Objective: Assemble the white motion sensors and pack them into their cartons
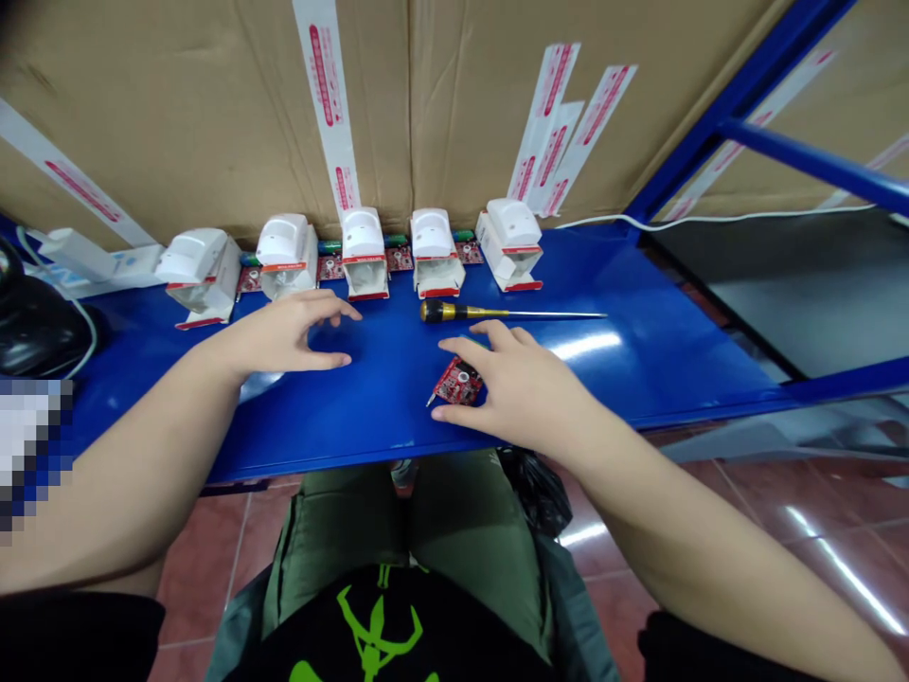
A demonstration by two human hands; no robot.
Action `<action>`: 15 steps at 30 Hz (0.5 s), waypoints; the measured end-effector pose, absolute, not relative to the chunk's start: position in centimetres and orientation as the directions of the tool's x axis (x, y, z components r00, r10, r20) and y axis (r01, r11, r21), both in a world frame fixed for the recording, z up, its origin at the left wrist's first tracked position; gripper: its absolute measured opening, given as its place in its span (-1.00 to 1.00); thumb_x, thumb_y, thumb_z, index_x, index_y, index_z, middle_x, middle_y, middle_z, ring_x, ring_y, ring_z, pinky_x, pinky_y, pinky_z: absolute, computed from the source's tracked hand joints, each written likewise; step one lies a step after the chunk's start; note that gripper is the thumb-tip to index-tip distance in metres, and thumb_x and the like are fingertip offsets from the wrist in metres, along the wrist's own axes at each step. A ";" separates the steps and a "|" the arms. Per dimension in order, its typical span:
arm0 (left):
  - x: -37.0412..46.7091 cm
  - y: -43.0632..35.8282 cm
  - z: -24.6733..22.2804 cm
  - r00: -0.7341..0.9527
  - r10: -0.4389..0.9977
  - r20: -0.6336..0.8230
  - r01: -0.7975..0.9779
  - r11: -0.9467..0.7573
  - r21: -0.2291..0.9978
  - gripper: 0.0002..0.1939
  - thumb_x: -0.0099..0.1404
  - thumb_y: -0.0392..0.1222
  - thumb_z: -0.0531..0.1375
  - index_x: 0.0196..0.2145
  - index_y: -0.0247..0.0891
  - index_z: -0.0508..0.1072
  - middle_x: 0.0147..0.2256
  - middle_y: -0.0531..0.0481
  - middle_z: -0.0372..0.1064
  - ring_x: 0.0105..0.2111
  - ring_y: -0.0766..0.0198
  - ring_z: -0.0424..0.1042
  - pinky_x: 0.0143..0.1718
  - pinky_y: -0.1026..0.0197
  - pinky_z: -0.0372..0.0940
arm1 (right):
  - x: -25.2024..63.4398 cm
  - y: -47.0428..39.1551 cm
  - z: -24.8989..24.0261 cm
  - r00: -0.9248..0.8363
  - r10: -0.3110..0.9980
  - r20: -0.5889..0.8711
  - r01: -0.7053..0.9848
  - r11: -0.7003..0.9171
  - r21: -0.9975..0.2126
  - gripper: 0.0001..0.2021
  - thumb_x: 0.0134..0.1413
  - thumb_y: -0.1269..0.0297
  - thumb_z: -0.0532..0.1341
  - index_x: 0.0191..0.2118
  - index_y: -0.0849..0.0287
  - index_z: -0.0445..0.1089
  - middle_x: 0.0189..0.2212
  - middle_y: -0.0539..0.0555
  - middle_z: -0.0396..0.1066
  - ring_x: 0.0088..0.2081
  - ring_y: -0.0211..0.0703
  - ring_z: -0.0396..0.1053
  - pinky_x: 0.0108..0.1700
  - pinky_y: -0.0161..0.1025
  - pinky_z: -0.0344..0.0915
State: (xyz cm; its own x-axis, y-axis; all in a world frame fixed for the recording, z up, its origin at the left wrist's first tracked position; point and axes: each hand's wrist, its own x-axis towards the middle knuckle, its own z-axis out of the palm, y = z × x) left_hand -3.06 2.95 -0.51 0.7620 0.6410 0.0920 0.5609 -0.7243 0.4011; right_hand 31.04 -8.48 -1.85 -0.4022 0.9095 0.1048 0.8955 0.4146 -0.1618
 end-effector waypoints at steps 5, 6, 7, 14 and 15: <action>-3.1 3.1 -0.5 0.763 0.643 0.071 0.564 -0.716 0.411 -0.40 0.29 0.22 0.35 0.12 -0.24 0.59 -0.13 -0.13 0.53 -0.13 0.02 0.53 0.06 -0.04 0.46 | 31.5 -9.0 -3.9 -0.424 0.887 0.180 0.889 0.446 -0.103 -0.37 0.31 -0.32 0.31 0.21 0.07 0.66 0.08 0.42 0.55 0.08 0.49 0.52 0.14 0.53 0.49; -3.1 3.1 -0.5 0.762 0.644 0.067 0.566 -0.714 0.412 -0.40 0.29 0.22 0.34 0.12 -0.24 0.59 -0.12 -0.13 0.54 -0.13 0.02 0.54 0.06 -0.05 0.46 | 32.1 -9.2 -4.0 -0.425 0.887 0.182 0.886 0.449 -0.117 -0.39 0.32 -0.31 0.31 0.20 0.05 0.67 0.07 0.41 0.56 0.07 0.46 0.53 0.14 0.52 0.51; -3.1 3.1 -0.5 0.762 0.644 0.065 0.567 -0.713 0.412 -0.39 0.29 0.22 0.34 0.12 -0.25 0.59 -0.12 -0.14 0.54 -0.13 0.02 0.54 0.06 -0.05 0.46 | 32.8 -9.4 -4.1 -0.418 0.890 0.184 0.886 0.444 -0.134 -0.40 0.32 -0.30 0.31 0.19 0.04 0.67 0.08 0.39 0.57 0.06 0.44 0.54 0.14 0.51 0.51; -3.0 2.7 -0.3 0.752 0.659 0.028 0.587 -0.689 0.425 -0.38 0.28 0.22 0.33 0.12 -0.28 0.59 -0.12 -0.15 0.52 -0.13 0.01 0.54 0.07 -0.06 0.45 | 39.8 -11.6 -4.0 -0.105 0.978 0.180 0.945 0.154 -0.289 -0.49 0.25 -0.33 0.27 -0.01 -0.04 0.65 0.02 0.38 0.59 0.10 0.52 0.58 0.20 0.47 0.50; -2.9 2.7 -0.3 0.749 0.662 0.021 0.592 -0.683 0.428 -0.37 0.28 0.23 0.33 0.12 -0.28 0.58 -0.12 -0.15 0.52 -0.13 0.01 0.54 0.07 -0.06 0.44 | 41.2 -11.6 -4.1 -0.004 0.983 0.185 0.953 0.060 -0.297 -0.49 0.19 -0.38 0.29 -0.07 -0.07 0.62 -0.02 0.36 0.61 0.06 0.51 0.60 0.18 0.43 0.51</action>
